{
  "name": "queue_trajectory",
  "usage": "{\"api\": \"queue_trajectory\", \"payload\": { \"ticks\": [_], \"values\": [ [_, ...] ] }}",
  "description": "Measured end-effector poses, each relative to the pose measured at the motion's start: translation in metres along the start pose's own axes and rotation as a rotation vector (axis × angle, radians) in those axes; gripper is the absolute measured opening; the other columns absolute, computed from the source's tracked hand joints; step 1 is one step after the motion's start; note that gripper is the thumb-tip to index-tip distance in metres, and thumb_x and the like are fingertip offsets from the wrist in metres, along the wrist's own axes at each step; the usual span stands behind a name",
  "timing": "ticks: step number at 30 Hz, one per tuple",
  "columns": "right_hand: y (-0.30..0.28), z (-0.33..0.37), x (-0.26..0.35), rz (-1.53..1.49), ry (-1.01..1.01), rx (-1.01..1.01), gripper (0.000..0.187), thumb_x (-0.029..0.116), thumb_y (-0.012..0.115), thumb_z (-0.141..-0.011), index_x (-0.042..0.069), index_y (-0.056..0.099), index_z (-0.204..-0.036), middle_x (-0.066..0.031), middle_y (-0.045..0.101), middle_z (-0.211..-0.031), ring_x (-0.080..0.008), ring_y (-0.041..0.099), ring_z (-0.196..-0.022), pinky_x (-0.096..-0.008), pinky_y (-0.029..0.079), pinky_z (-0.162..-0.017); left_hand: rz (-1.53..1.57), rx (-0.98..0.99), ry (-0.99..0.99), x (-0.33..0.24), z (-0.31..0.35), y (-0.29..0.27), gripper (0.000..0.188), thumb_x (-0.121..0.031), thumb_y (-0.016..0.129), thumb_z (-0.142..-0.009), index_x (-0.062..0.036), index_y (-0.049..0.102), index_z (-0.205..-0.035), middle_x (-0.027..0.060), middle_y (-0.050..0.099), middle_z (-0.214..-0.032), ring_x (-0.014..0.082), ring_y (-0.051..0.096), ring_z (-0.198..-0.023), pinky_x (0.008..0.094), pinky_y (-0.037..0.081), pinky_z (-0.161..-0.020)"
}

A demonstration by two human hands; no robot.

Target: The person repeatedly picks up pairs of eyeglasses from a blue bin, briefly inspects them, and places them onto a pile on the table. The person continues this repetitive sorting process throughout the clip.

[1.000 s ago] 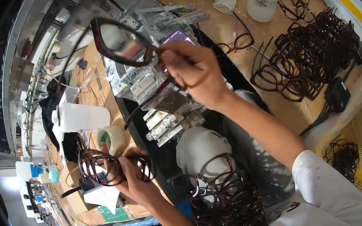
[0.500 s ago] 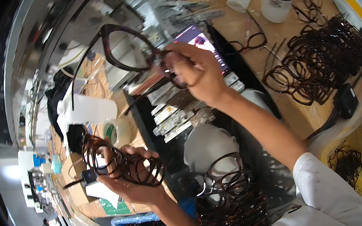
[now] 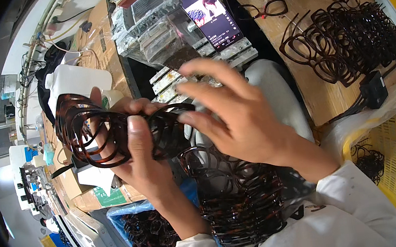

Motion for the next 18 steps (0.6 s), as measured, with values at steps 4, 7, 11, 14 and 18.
{"api": "queue_trajectory", "payload": {
  "ticks": [4, 7, 11, 14, 18],
  "values": [
    [-0.018, 0.025, -0.010, 0.508, 0.350, 0.459, 0.038, 0.030, 0.066, -0.079, 0.006, 0.056, -0.107, -0.0097, 0.061, -0.098, -0.0288, 0.061, -0.077, -0.0369, 0.047, -0.066, -0.054, -0.145, -0.027, 0.004, -0.006, -0.024, 0.059, 0.000, 0.055, -0.084, 0.0038, 0.024, -0.135, 0.0129, 0.057, -0.089, 0.0262, 0.060, -0.090, 0.0391, 0.052, -0.079],
    [-0.019, 0.036, -0.011, 0.548, 0.353, 0.574, 0.031, 0.034, 0.062, -0.081, 0.006, 0.058, -0.096, -0.0086, 0.061, -0.086, -0.0279, 0.060, -0.073, -0.0371, 0.044, -0.066, -0.118, -0.200, -0.025, 0.008, -0.009, -0.036, 0.057, 0.001, 0.055, -0.082, 0.0048, 0.030, -0.133, 0.0106, 0.055, -0.086, 0.0233, 0.061, -0.078, 0.0371, 0.052, -0.073],
    [-0.052, 0.016, 0.000, 0.193, 0.246, 0.277, 0.022, 0.024, 0.061, -0.083, 0.002, 0.063, -0.084, -0.0089, 0.059, -0.072, -0.0240, 0.057, -0.058, -0.0309, 0.042, -0.054, -0.149, -0.268, -0.065, 0.015, -0.008, -0.047, 0.054, 0.001, 0.056, -0.081, 0.0050, 0.034, -0.131, 0.0132, 0.054, -0.098, 0.0185, 0.058, -0.071, 0.0334, 0.052, -0.069],
    [-0.083, -0.018, -0.006, -0.092, 0.222, -0.097, 0.016, 0.010, 0.057, -0.086, -0.004, 0.062, -0.091, -0.0060, 0.060, -0.070, -0.0086, 0.055, -0.059, -0.0228, 0.043, -0.054, -0.199, -0.229, -0.147, 0.022, -0.004, -0.048, 0.055, 0.003, 0.056, -0.080, 0.0048, 0.034, -0.130, 0.0166, 0.054, -0.110, 0.0178, 0.059, -0.072, 0.0332, 0.052, -0.068],
    [-0.032, -0.069, -0.053, -0.592, 0.206, -0.236, 0.017, 0.017, 0.050, -0.093, 0.003, 0.059, -0.095, 0.0025, 0.051, -0.067, -0.0057, 0.043, -0.059, -0.0211, 0.034, -0.053, -0.080, -0.109, -0.279, 0.037, 0.014, -0.035, 0.059, 0.003, 0.055, -0.080, 0.0036, 0.031, -0.134, 0.0163, 0.055, -0.110, 0.0169, 0.060, -0.080, 0.0312, 0.051, -0.071]
  ]
}}
Point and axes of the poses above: each hand's wrist, its own z-axis away from the middle knuckle, its own y-axis out of the palm, x = y × z, the point moved 5 cm from there along -z, towards the middle knuckle
